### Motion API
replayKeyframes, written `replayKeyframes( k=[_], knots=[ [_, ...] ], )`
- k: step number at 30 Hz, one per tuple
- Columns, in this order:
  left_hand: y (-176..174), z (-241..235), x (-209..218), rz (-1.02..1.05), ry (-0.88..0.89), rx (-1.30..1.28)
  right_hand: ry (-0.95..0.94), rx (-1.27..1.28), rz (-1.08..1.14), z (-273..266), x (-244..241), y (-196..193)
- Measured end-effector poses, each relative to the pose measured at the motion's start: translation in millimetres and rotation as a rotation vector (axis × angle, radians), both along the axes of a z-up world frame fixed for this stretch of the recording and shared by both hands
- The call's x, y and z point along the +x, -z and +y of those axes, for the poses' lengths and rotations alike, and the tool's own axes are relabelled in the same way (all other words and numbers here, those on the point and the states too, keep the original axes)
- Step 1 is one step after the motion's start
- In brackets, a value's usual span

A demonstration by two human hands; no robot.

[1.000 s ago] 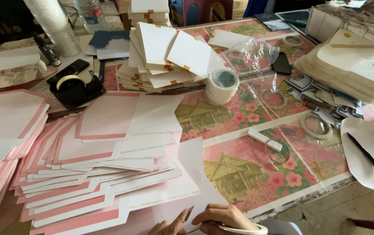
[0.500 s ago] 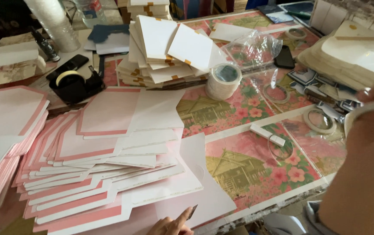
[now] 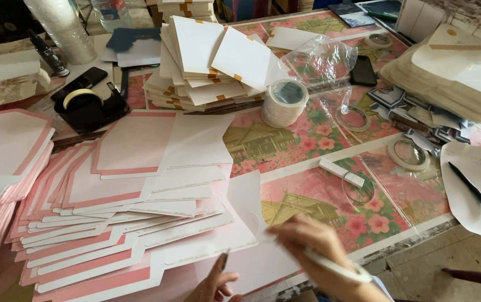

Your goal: The person uses a small metal tool to press down the edges of pink and white paper envelopes on a table. They repeatedly smooth the flaps and edges of the envelopes, stacking them as they work.

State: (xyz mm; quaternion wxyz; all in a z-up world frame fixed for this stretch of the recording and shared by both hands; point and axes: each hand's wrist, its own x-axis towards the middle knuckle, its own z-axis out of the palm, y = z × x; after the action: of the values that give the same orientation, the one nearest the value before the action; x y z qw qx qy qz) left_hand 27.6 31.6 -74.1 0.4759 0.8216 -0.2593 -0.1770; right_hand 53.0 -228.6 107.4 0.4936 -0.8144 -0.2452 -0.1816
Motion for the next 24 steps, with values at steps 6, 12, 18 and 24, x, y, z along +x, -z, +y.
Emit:
replayKeyframes(
  k=[6,12,18,24],
  knots=[
    [-61.2,-7.7,-20.9,-0.088,-0.3,-0.062,-0.565,-0.009,0.199,32.6,-20.2,29.4],
    [-97.0,-37.2,-35.9,-0.383,-0.69,-0.012,-0.619,0.04,0.408,33.2,-25.2,42.0],
    [-74.5,-18.8,-28.6,-0.244,-0.49,0.055,-0.541,0.09,0.328,33.7,-26.9,41.2],
    [-70.9,-22.9,-30.3,-0.245,-0.557,-0.016,-0.514,0.104,0.334,31.1,-26.9,63.2]
  ],
)
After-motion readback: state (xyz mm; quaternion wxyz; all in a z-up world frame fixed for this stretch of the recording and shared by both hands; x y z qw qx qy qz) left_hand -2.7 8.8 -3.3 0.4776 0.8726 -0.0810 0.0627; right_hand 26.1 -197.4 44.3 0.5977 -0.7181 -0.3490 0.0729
